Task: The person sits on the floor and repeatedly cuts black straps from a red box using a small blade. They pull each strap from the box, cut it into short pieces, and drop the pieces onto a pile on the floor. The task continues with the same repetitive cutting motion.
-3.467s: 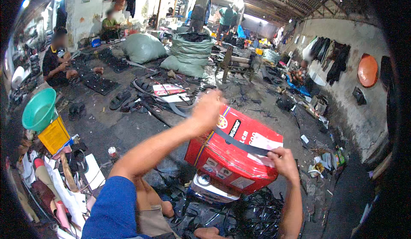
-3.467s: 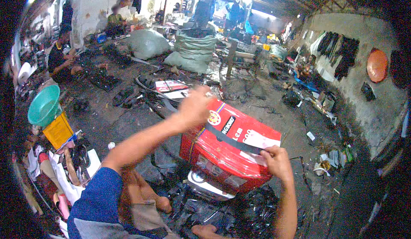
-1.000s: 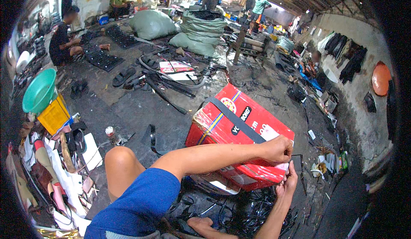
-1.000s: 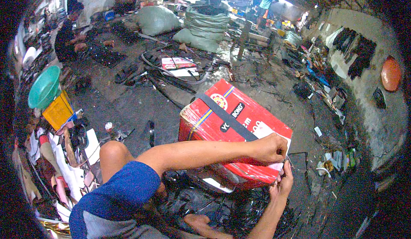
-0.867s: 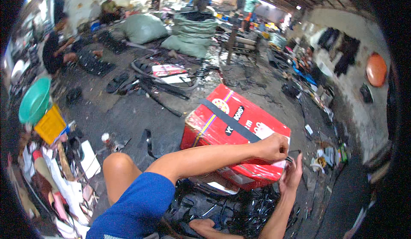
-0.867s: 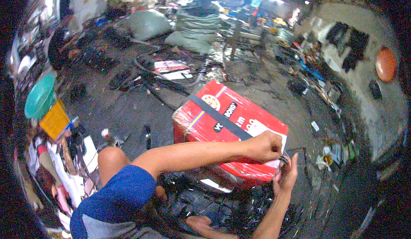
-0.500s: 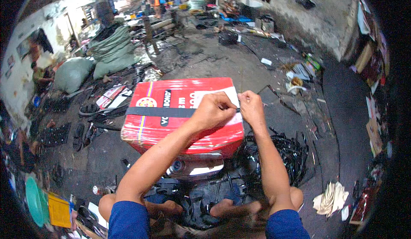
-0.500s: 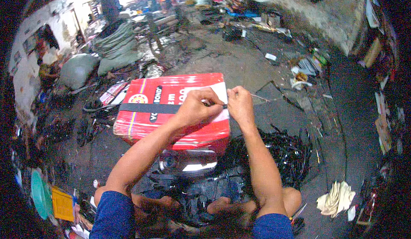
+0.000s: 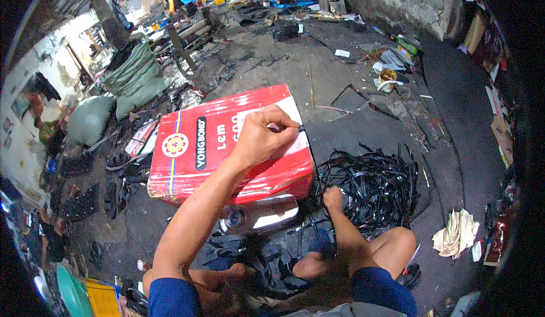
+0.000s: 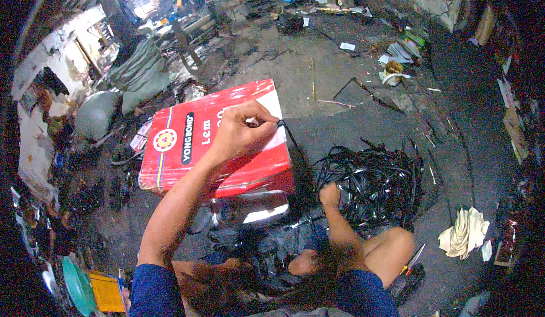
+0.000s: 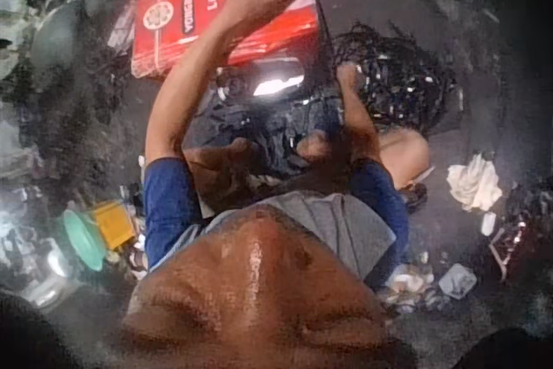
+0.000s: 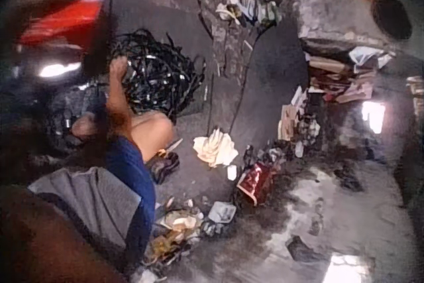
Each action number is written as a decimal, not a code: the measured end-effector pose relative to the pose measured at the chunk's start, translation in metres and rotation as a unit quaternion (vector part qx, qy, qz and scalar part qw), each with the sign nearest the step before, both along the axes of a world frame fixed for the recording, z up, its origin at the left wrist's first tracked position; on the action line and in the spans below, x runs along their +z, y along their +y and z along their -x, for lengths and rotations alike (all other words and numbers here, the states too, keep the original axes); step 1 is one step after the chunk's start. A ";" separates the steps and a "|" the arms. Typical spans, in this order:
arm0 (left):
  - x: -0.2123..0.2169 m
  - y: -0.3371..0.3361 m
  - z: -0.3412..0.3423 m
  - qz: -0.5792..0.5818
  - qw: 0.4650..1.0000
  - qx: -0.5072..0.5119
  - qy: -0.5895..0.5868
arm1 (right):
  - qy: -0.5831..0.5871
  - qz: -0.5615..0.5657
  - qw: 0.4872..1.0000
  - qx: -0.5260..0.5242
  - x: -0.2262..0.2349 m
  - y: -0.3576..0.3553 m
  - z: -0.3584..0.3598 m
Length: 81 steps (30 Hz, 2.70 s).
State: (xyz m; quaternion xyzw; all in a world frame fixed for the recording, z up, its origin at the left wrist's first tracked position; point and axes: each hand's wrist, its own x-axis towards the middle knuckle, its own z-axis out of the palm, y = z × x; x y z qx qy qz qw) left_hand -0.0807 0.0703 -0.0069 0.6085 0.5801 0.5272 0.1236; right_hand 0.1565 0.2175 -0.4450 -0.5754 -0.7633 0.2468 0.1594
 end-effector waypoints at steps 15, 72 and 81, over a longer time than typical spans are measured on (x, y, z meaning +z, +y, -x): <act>0.011 -0.060 -0.045 -0.090 0.990 0.040 0.099 | -0.035 -0.087 0.988 0.122 0.259 -0.005 -0.002; -0.229 -0.181 -0.133 0.346 0.913 -0.011 0.217 | 0.278 0.228 0.884 0.300 0.292 -0.173 -0.069; -0.225 -0.209 -0.093 0.447 0.876 -0.034 0.180 | 0.288 0.303 0.865 0.278 0.192 -0.234 -0.025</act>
